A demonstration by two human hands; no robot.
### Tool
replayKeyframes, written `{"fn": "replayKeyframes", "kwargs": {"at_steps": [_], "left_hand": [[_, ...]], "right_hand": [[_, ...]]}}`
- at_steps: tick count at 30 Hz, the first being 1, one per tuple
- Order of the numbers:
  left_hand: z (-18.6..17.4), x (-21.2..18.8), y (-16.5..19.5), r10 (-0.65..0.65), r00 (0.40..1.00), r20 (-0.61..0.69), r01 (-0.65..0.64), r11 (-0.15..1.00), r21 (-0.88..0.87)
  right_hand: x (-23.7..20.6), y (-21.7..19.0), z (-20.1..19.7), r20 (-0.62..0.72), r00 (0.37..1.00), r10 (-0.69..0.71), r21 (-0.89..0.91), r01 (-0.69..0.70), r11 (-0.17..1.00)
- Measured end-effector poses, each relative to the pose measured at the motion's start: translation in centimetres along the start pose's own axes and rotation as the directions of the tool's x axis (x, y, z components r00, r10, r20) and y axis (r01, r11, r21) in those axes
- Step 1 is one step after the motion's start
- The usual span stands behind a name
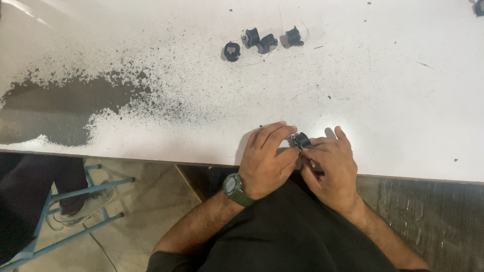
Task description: The person sits at a white workbench and assembles small black plastic wheel-like components, fitting parts together by hand and using a small hand tool to work on each unit. Finished assemblies are set aside on the table as the person picks up the next unfinished part and repeats the process.
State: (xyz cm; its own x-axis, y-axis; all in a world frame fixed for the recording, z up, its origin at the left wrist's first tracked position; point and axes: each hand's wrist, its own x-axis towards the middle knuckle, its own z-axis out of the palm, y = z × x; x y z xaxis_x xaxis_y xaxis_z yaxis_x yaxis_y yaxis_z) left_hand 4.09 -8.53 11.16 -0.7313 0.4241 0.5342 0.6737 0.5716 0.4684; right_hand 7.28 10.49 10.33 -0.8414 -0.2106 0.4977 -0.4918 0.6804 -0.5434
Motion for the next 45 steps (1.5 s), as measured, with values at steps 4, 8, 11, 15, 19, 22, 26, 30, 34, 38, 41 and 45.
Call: {"fn": "replayKeyframes", "kwargs": {"at_steps": [4, 8, 11, 15, 19, 22, 26, 30, 34, 38, 41, 45], "left_hand": [[0.1, 0.1, 0.2, -0.057, 0.998, -0.037, 0.055, 0.997, -0.05], [0.0, 0.2, 0.1, -0.153, 0.988, 0.033, 0.155, 0.986, -0.065], [0.0, 0.3, -0.1, -0.155, 0.987, 0.037, 0.157, 0.986, -0.053], [0.0, 0.4, -0.1, -0.151, 0.988, 0.039, 0.153, 0.987, -0.039], [-0.3, 0.3, -0.1, -0.161, 0.986, 0.029, 0.163, 0.983, -0.08], [-0.4, 0.4, -0.2, -0.151, 0.988, 0.043, 0.155, 0.984, -0.091], [-0.4, 0.3, -0.4, -0.139, 0.989, 0.047, 0.143, 0.983, -0.117], [-0.5, 0.0, -0.7, -0.129, 0.991, 0.035, 0.132, 0.984, -0.119], [-0.7, -0.2, -0.6, -0.165, 0.985, 0.051, 0.17, 0.979, -0.111], [-1.4, -0.1, -0.7, -0.219, 0.971, 0.093, 0.223, 0.974, -0.042], [-2.2, 0.1, -1.1, -0.246, 0.966, 0.08, 0.248, 0.969, -0.017], [-2.4, 0.9, -1.6, -0.202, 0.978, 0.055, 0.206, 0.977, -0.061]], "right_hand": [[-0.1, 0.0, -0.1, -0.002, 1.0, -0.008, 0.004, 0.008, 1.0], [-0.3, 0.1, 0.1, -0.016, 1.0, -0.008, 0.0, 0.008, 1.0], [-0.5, 0.4, 0.4, -0.02, 0.999, -0.026, -0.023, 0.025, 0.999], [-1.0, 0.5, 0.4, -0.074, 0.992, -0.104, 0.014, 0.105, 0.994], [-1.0, 0.4, 0.6, -0.053, 0.987, -0.151, 0.046, 0.154, 0.987], [-0.8, 0.1, 0.7, -0.076, 0.989, -0.129, 0.009, 0.13, 0.991], [-0.4, -0.4, 0.7, -0.077, 0.991, -0.105, -0.009, 0.105, 0.994], [-0.3, -0.8, 0.6, -0.048, 0.996, -0.073, -0.025, 0.072, 0.997], [-0.1, -0.9, 0.3, -0.038, 0.996, -0.076, 0.001, 0.076, 0.997], [-0.3, -0.8, -1.3, -0.024, 0.999, -0.042, 0.098, 0.045, 0.994], [0.1, -0.5, -2.1, -0.056, 0.998, 0.011, 0.024, -0.01, 1.0], [1.2, -0.4, -1.7, 0.031, 0.992, 0.123, -0.125, -0.118, 0.985]]}}
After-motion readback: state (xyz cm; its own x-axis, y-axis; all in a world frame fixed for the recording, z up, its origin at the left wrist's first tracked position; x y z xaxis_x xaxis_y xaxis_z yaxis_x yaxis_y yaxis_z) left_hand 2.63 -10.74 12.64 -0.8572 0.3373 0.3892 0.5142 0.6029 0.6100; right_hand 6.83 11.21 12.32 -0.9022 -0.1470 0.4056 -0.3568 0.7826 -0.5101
